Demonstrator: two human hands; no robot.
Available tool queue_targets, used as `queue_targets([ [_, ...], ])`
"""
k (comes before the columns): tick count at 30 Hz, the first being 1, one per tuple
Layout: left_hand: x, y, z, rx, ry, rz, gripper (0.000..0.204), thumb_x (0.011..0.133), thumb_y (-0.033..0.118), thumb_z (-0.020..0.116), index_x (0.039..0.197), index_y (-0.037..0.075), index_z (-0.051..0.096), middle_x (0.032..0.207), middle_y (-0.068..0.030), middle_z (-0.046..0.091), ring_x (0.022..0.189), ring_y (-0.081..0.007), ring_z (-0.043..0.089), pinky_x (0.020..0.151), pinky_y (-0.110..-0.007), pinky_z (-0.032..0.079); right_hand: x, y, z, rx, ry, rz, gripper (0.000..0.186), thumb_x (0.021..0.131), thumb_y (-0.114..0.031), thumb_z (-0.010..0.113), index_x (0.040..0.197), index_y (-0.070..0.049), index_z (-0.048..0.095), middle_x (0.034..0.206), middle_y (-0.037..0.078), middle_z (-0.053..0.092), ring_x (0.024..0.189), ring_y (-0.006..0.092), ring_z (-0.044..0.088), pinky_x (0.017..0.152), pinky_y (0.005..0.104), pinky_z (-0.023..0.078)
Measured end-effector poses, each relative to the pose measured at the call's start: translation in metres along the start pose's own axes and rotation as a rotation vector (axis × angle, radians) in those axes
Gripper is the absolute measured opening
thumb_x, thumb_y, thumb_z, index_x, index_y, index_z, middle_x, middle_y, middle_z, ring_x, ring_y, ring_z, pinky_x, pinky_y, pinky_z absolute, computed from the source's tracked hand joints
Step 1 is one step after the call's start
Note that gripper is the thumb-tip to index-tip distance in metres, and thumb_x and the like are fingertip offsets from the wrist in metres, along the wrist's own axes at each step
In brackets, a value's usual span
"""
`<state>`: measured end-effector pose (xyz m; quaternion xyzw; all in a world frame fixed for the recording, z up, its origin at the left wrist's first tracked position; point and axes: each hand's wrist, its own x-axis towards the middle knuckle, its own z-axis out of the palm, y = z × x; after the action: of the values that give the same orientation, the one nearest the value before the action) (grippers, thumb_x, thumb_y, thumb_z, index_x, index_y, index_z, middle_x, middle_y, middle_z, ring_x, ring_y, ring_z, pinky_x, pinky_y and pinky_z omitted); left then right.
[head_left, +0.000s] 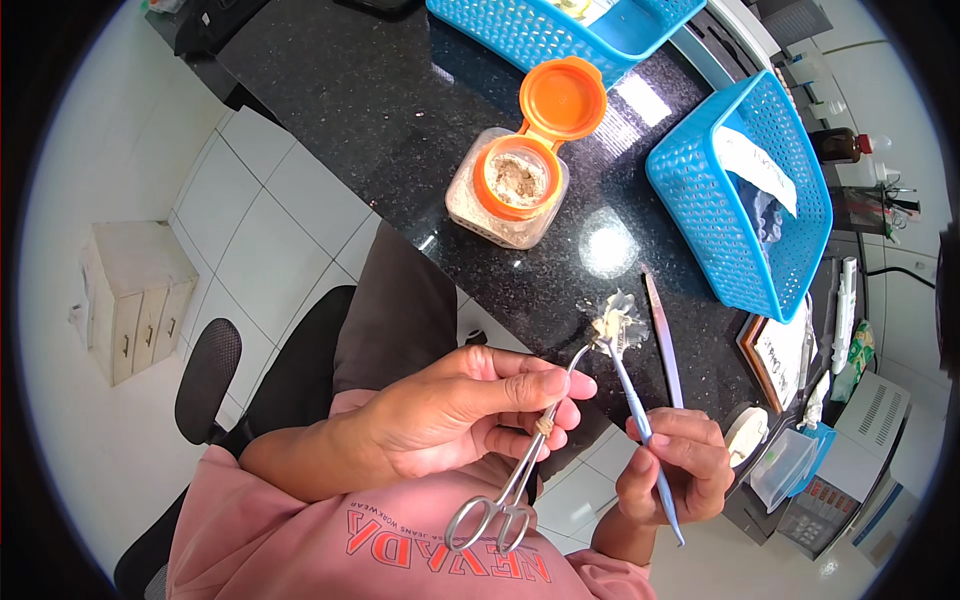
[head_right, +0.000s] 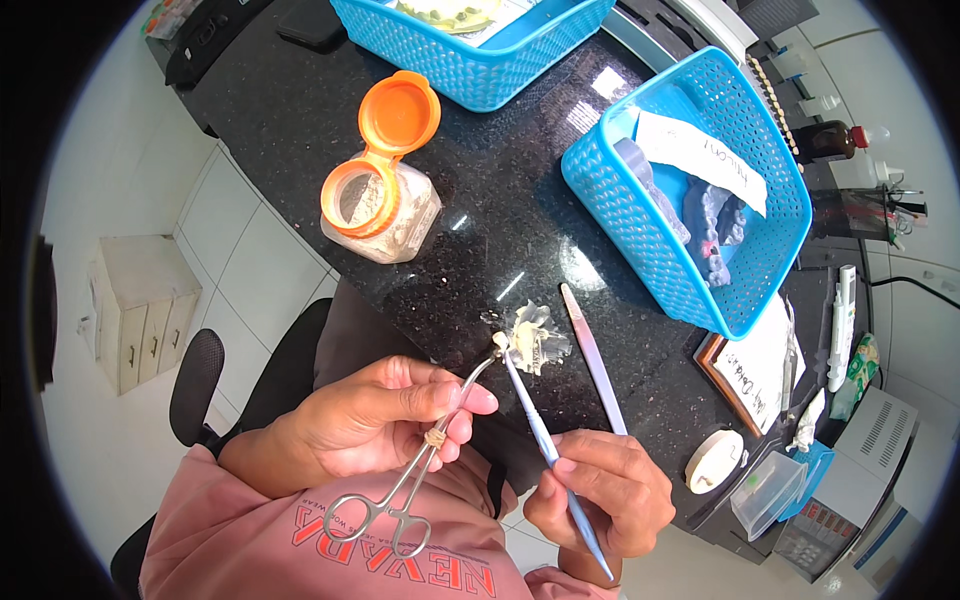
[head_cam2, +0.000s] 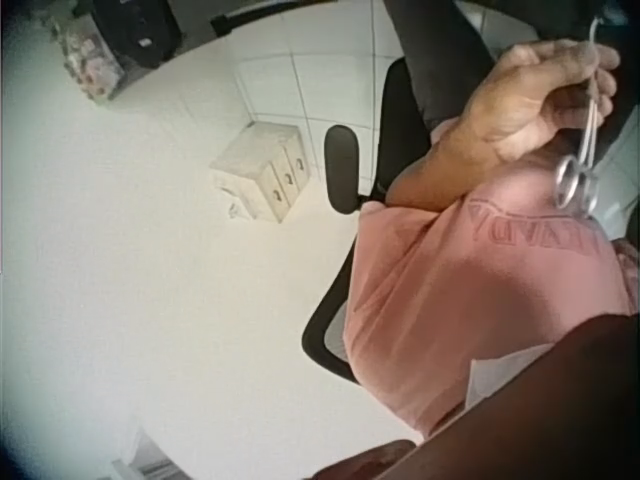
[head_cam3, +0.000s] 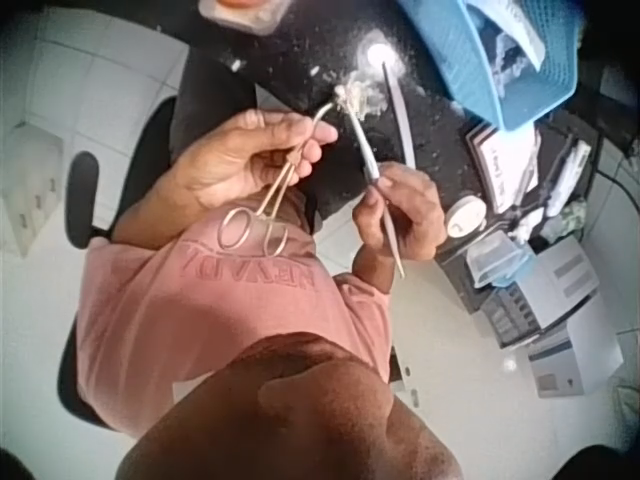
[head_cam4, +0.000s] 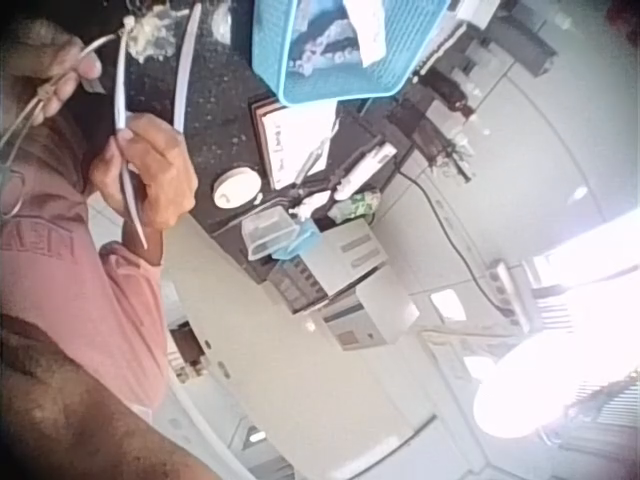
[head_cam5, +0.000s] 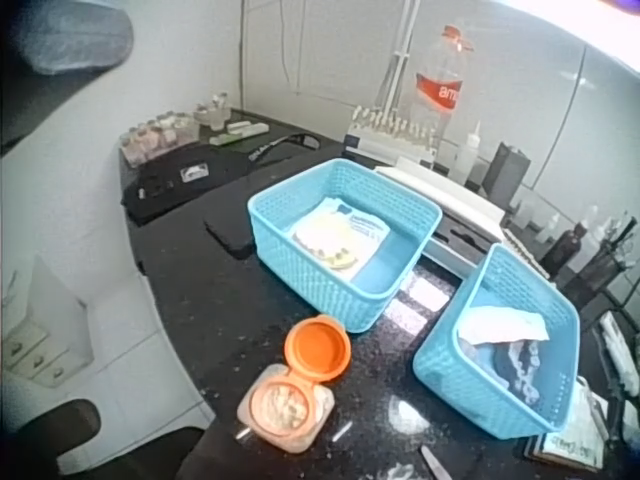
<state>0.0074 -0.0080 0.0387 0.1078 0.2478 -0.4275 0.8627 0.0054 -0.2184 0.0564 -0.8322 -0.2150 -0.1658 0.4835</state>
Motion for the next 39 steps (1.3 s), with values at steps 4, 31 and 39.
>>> queue_targets([
  [4,-0.0007,0.0007,0.0019,-0.005,0.003,-0.009,0.03,0.092,0.019,0.058,0.112,-0.003,0.059,0.084,-0.0061,0.065,0.076,-0.0155,0.062,0.067,-0.025,0.051,0.0012,-0.0003,0.0004,-0.013,0.013,0.003,0.018,0.07,-0.002,0.071,0.081,-0.001,0.056,0.07,0.012,0.063,0.06,0.0216,0.066,0.053,0.0279,0.052],
  [31,0.0,-0.0009,0.0024,-0.025,0.01,-0.015,0.03,0.092,0.02,0.058,0.111,-0.002,0.059,0.084,-0.0061,0.065,0.075,-0.0147,0.062,0.066,-0.025,0.051,-0.0004,0.0001,0.0011,0.008,0.025,-0.001,0.017,0.072,-0.004,0.072,0.08,-0.001,0.057,0.069,0.011,0.063,0.06,0.022,0.066,0.053,0.0272,0.052],
  [39,0.0004,-0.002,0.0024,-0.031,0.005,-0.005,0.029,0.091,0.02,0.059,0.11,-0.002,0.06,0.084,-0.0064,0.065,0.075,-0.0151,0.063,0.068,-0.025,0.051,0.0012,-0.0002,0.0017,-0.001,0.005,-0.015,0.017,0.071,-0.003,0.071,0.079,0.0,0.056,0.068,0.012,0.063,0.059,0.0222,0.066,0.052,0.0271,0.052],
])
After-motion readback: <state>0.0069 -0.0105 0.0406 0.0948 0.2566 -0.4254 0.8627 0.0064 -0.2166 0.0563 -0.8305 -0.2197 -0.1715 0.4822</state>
